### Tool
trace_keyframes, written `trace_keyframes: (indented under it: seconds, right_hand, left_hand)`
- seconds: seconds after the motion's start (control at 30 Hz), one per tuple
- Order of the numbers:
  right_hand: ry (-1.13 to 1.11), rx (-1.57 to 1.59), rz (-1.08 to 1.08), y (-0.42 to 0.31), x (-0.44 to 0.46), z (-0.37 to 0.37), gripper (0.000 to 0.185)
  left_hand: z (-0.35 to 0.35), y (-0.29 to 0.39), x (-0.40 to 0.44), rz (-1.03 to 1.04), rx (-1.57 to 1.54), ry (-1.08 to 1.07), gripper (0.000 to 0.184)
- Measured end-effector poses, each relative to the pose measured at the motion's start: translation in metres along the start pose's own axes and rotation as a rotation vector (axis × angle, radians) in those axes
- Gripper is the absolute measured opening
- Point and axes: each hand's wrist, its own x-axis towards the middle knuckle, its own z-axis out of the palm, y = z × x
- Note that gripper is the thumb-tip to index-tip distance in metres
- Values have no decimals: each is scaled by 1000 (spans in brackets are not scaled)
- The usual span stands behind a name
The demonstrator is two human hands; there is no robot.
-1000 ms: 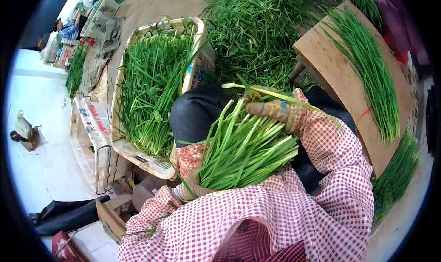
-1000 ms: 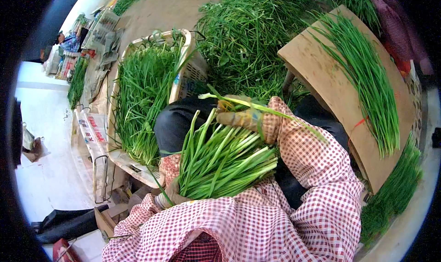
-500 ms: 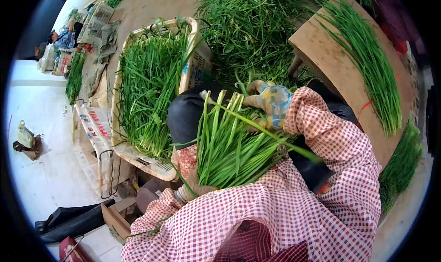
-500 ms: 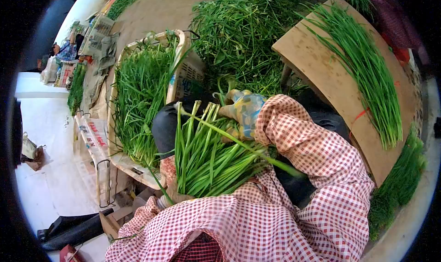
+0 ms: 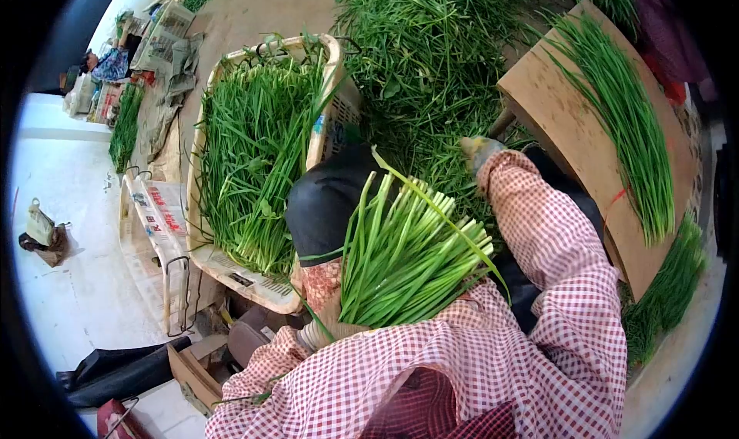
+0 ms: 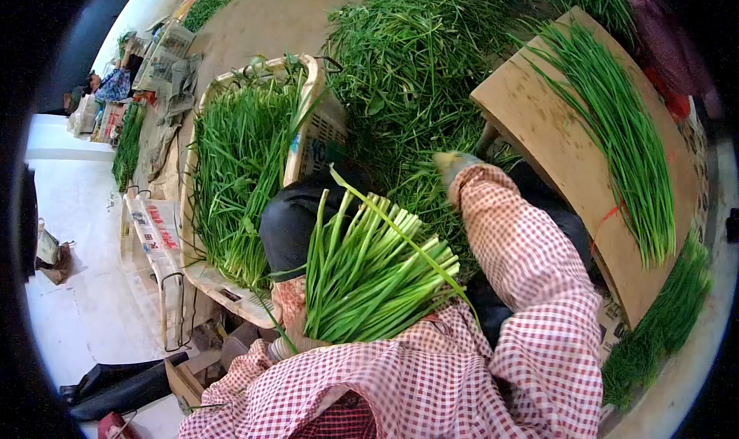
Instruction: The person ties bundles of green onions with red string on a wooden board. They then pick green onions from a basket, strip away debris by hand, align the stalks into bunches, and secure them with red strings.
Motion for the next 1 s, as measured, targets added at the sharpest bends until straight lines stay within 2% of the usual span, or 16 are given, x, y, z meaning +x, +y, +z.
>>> trace_keyframes:
  seconds: [0.03, 0.1, 0.13, 0.2, 0.27, 0.3, 0.37, 0.4, 0.43, 0.5, 0.6, 0.63, 0.7, 0.8, 0.87, 1.0]
  right_hand:
    - [106, -122, -53, 24, 84, -13, 44]
    - [318, 216, -58, 16, 34, -2, 50]
    - [154, 188, -48, 4, 19, -7, 56]
    - [-396, -625, -670, -12, -22, -27, 62]
    - [-758, -393, -794, -16, -35, -11, 63]
    - [-382, -700, -1055, -2, -71, 2, 59]
    - [-203, -841, -1194, 2, -104, 28, 53]
    - [-429, -687, -1096, -3, -104, 36, 50]
    - [-465, -664, -1039, -3, -96, 39, 44]
    - [-494, -630, -966, -5, -97, 39, 39]
    - [-491, -565, -869, 0, -87, 47, 34]
    - [-417, -589, -961, 0, -84, 49, 30]
    - [-215, -675, -1203, 2, -60, 58, 26]
    - [145, -262, -713, -23, -20, -14, 26]
    - [-221, 279, -782, -17, 0, -52, 26]
    - [-466, 214, -641, 0, -98, -47, 32]
  left_hand:
    - [-2, 0, -1, -2, 15, -1, 79]
    - [-5, 0, -2, -4, 72, -4, 81]
    - [-7, 1, -3, 7, 128, -6, 81]
    - [-11, -1, -2, -7, 194, -10, 83]
    - [-11, -7, 5, -146, -60, -25, 69]
    - [-3, 1, 11, -16, -243, -113, 60]
    - [2, 6, 11, 69, -373, -157, 49]
    - [4, 8, 11, 110, -439, -183, 44]
    - [6, 15, 9, -42, -334, -80, 48]
    - [-4, 7, 5, 47, 149, -28, 71]
    - [-6, -1, 3, -57, 171, 107, 89]
    - [-15, -18, 1, 51, 354, 126, 84]
    - [-21, -33, -11, 34, 252, 162, 84]
    - [-20, -28, -23, 21, 110, 198, 84]
    - [-19, -29, -34, 10, 63, 228, 84]
    - [-23, -31, -42, 20, 38, 244, 84]
